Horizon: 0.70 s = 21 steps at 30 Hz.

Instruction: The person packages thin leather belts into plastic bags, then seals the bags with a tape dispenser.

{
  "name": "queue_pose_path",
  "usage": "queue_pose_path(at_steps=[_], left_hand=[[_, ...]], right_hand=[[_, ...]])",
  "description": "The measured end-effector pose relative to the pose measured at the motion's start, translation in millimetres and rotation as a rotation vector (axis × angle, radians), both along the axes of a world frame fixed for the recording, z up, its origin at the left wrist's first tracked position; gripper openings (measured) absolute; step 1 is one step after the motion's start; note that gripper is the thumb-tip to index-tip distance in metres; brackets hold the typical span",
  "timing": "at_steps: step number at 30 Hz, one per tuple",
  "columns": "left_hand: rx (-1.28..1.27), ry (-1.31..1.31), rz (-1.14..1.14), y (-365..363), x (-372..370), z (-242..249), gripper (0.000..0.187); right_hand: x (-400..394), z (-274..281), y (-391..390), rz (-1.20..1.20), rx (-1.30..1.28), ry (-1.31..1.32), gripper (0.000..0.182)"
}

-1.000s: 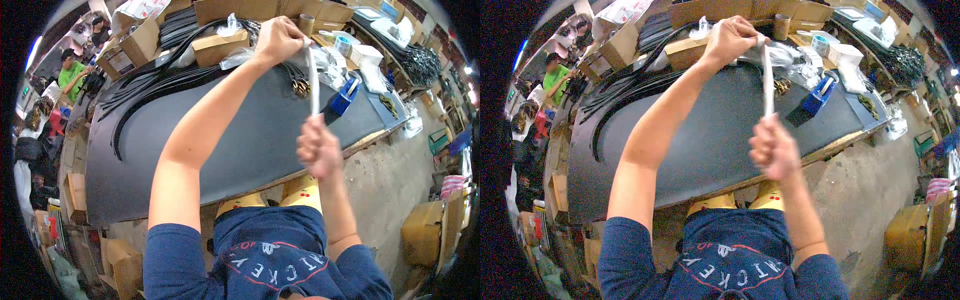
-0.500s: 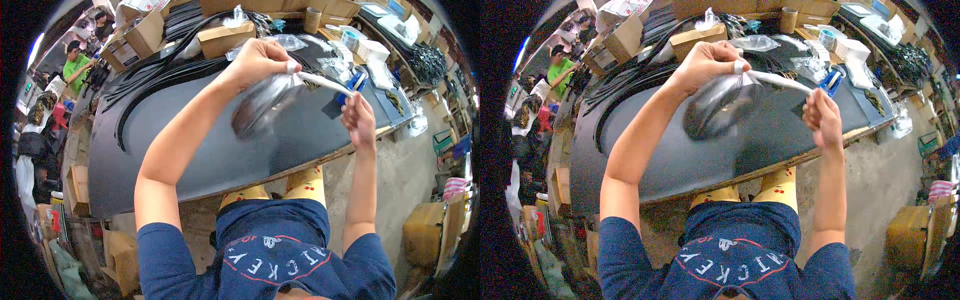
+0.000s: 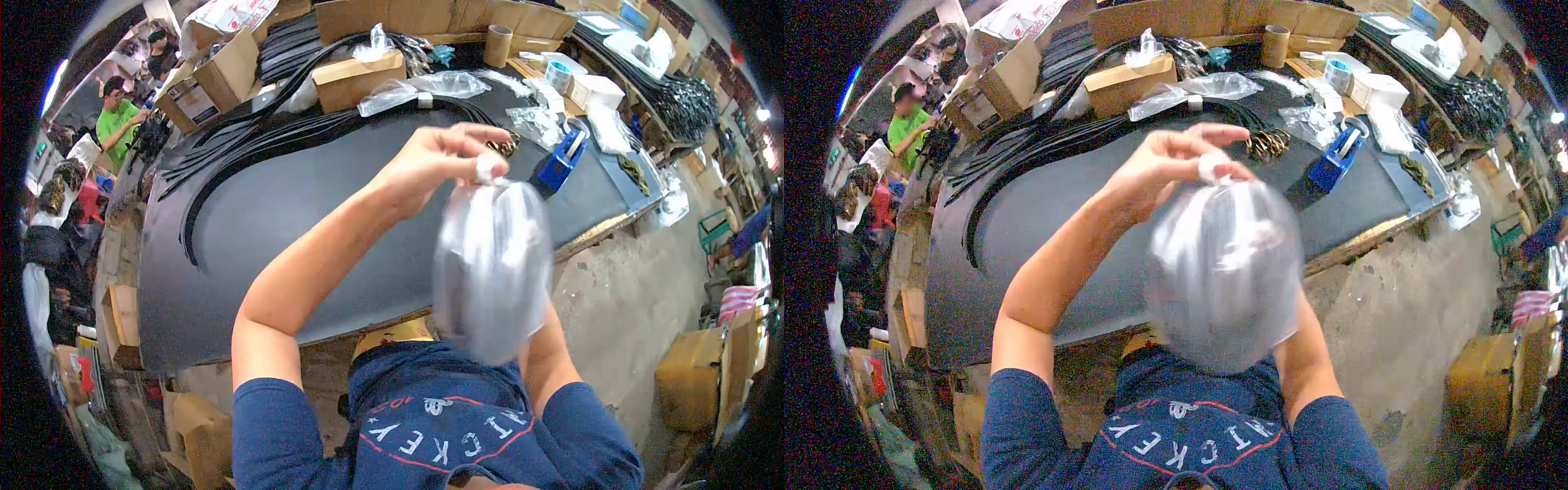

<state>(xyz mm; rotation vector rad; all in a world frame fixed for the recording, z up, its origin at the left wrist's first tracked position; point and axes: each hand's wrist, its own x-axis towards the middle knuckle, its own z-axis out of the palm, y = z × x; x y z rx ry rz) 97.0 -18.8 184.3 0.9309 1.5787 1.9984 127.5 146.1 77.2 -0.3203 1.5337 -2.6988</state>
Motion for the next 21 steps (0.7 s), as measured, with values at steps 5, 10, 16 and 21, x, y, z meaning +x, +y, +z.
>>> queue_pose_path(at_steps=[5,10,16,21], left_hand=[[0.173,-0.239,-0.088,-26.8,6.2,-36.4,0.014],[0.127,0.169,0.231,-40.4,3.3,-39.2,0.011],[0.023,0.081,0.621,-25.7,-1.3,-45.1,0.022],[-0.135,0.686,0.886,-21.0,-2.7,-54.7,0.015]], right_hand=[[20.8,48.1,25.9,-0.146,0.073,0.372,0.033],[41.0,84.7,-20.8,0.011,0.127,0.399,0.036],[0.7,93.6,-20.2,-0.116,-0.119,0.112,0.034],[-21.1,81.4,2.9,0.018,-0.244,-0.157,0.033]])
